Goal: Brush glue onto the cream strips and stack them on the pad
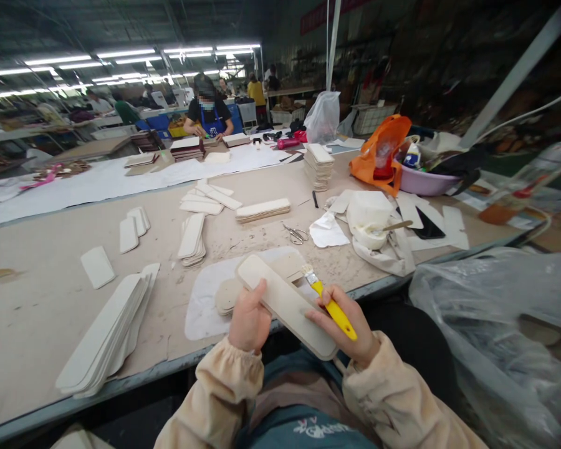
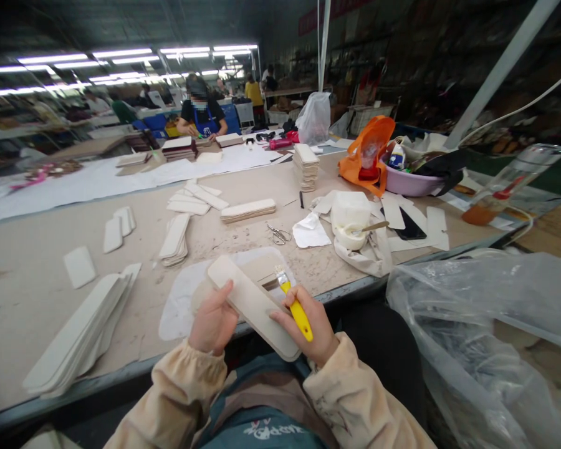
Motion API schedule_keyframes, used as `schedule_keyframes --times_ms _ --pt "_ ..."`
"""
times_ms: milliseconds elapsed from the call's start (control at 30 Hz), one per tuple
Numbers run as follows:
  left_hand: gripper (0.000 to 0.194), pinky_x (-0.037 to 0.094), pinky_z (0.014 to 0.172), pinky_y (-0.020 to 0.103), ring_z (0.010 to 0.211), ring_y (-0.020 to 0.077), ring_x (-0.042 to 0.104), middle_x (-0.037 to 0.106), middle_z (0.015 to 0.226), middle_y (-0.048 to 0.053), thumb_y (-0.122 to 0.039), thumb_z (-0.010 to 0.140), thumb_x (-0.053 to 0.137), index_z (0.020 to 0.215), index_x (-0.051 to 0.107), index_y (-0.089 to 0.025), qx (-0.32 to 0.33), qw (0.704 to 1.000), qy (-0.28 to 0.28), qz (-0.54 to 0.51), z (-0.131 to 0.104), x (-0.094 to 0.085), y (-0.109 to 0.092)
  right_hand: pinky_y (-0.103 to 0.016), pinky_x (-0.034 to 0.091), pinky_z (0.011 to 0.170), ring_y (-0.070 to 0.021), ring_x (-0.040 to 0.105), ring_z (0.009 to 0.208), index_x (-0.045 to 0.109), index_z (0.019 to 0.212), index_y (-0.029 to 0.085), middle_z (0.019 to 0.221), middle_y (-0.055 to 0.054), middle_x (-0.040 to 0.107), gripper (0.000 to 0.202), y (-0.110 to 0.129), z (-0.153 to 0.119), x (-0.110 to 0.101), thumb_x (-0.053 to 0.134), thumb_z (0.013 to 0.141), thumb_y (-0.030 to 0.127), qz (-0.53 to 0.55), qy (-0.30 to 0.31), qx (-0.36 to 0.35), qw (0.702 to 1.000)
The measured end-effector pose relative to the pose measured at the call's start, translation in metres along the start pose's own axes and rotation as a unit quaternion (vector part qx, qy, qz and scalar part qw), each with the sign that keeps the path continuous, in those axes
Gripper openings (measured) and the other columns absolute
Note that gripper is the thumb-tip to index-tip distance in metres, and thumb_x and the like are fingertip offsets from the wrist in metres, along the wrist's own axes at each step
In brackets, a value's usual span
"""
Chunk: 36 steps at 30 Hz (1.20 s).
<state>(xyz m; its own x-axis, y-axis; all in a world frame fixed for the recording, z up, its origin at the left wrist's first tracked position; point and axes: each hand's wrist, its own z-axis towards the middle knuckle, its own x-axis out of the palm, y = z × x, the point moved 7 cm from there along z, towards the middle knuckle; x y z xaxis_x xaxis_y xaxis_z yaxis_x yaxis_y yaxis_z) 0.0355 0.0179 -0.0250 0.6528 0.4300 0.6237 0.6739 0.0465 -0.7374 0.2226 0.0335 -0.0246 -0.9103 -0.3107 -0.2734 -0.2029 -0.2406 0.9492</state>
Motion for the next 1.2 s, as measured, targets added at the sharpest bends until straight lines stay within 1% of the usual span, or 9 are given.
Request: schedule_keyframes --times_ms 67,100,167,233,367,567,733,1033,1200 --pt "0.04 0.05 0.089 0.034 0.094 0.021 0.066 0.072 0.101 0.007 -0.02 0.071 0.075 0.109 0.063 -0.016 -0.037 0.998 0.048 0.01 -0.012 0.01 0.019 -0.022 0.041 0.059 -0.0102 0.047 0.062 0.039 0.087 0.024 0.075 0.004 0.051 0.03 -0.001 0.0 0.002 0.066 0.082 0.034 0.001 0.005 0.002 1.0" --pt "0.043 0.05 0.089 0.035 0.093 0.0216 0.066 0.072 0.1 0.007 -0.019 0.069 0.076 0.11 0.063 -0.016 -0.052 0.997 0.059 0.011 -0.017 0.013 0.027 -0.022 0.04 0.058 -0.0102 0.046 0.061 0.039 0.087 0.024 0.074 0.005 0.05 0.029 -0.002 0.0 0.003 0.066 0.082 0.034 0.003 0.008 0.002 1.0" --pt "0.046 0.049 0.09 0.036 0.094 0.0222 0.066 0.073 0.1 0.007 -0.018 0.068 0.077 0.112 0.063 -0.015 -0.073 0.995 0.065 0.009 -0.023 0.015 0.039 -0.022 0.038 0.055 -0.0098 0.043 0.058 0.039 0.088 0.024 0.071 0.005 0.047 0.028 -0.002 -0.001 0.003 0.065 0.082 0.032 0.003 0.009 0.002 1.0" --pt "0.048 0.048 0.092 0.036 0.097 0.0223 0.065 0.072 0.102 0.008 -0.018 0.068 0.076 0.114 0.062 -0.015 -0.074 0.995 0.066 0.004 -0.025 0.017 0.044 -0.021 0.037 0.054 -0.0095 0.043 0.058 0.039 0.087 0.024 0.072 0.005 0.046 0.028 -0.002 -0.003 0.002 0.065 0.082 0.03 -0.003 0.008 0.0 1.0" --pt "0.049 0.047 0.093 0.037 0.098 0.0229 0.065 0.073 0.103 0.009 -0.019 0.068 0.077 0.115 0.062 -0.015 -0.056 0.997 0.061 0.003 -0.023 0.018 0.042 -0.02 0.036 0.053 -0.009 0.043 0.058 0.039 0.085 0.023 0.069 0.006 0.043 0.026 -0.001 -0.004 0.002 0.065 0.081 0.025 -0.023 -0.001 -0.004 1.0" --pt "0.05 0.047 0.095 0.037 0.101 0.0237 0.065 0.073 0.105 0.009 -0.019 0.067 0.077 0.115 0.062 -0.016 -0.054 0.996 0.066 -0.004 -0.024 0.019 0.041 -0.02 0.035 0.052 -0.0083 0.041 0.054 0.04 0.082 0.023 0.064 0.008 0.042 0.025 0.004 -0.004 0.006 0.065 0.08 0.02 -0.036 0.0 -0.022 0.999" --pt "0.047 0.047 0.095 0.038 0.1 0.0236 0.066 0.073 0.105 0.009 -0.02 0.07 0.075 0.115 0.062 -0.016 -0.056 0.995 0.078 -0.008 -0.025 0.019 0.042 -0.02 0.034 0.051 -0.0079 0.042 0.054 0.04 0.081 0.023 0.064 0.008 0.043 0.024 0.003 -0.004 0.008 0.064 0.081 0.019 -0.034 0.002 -0.022 0.999" --pt "0.049 0.047 0.096 0.038 0.103 0.0244 0.065 0.072 0.108 0.009 -0.02 0.071 0.075 0.117 0.061 -0.017 -0.054 0.996 0.075 -0.011 -0.025 0.018 0.042 -0.02 0.035 0.052 -0.0076 0.042 0.054 0.04 0.081 0.022 0.066 0.007 0.043 0.022 0.003 -0.002 0.009 0.062 0.082 0.02 -0.031 0.0 -0.023 0.999" --pt "0.048 0.047 0.096 0.038 0.102 0.0241 0.065 0.073 0.104 0.009 -0.019 0.069 0.076 0.115 0.062 -0.016 -0.06 0.996 0.066 -0.014 -0.025 0.02 0.041 -0.02 0.035 0.053 -0.0078 0.041 0.055 0.04 0.08 0.022 0.065 0.007 0.041 0.023 0.004 -0.003 0.009 0.063 0.084 0.023 -0.018 0.0 -0.02 1.0"
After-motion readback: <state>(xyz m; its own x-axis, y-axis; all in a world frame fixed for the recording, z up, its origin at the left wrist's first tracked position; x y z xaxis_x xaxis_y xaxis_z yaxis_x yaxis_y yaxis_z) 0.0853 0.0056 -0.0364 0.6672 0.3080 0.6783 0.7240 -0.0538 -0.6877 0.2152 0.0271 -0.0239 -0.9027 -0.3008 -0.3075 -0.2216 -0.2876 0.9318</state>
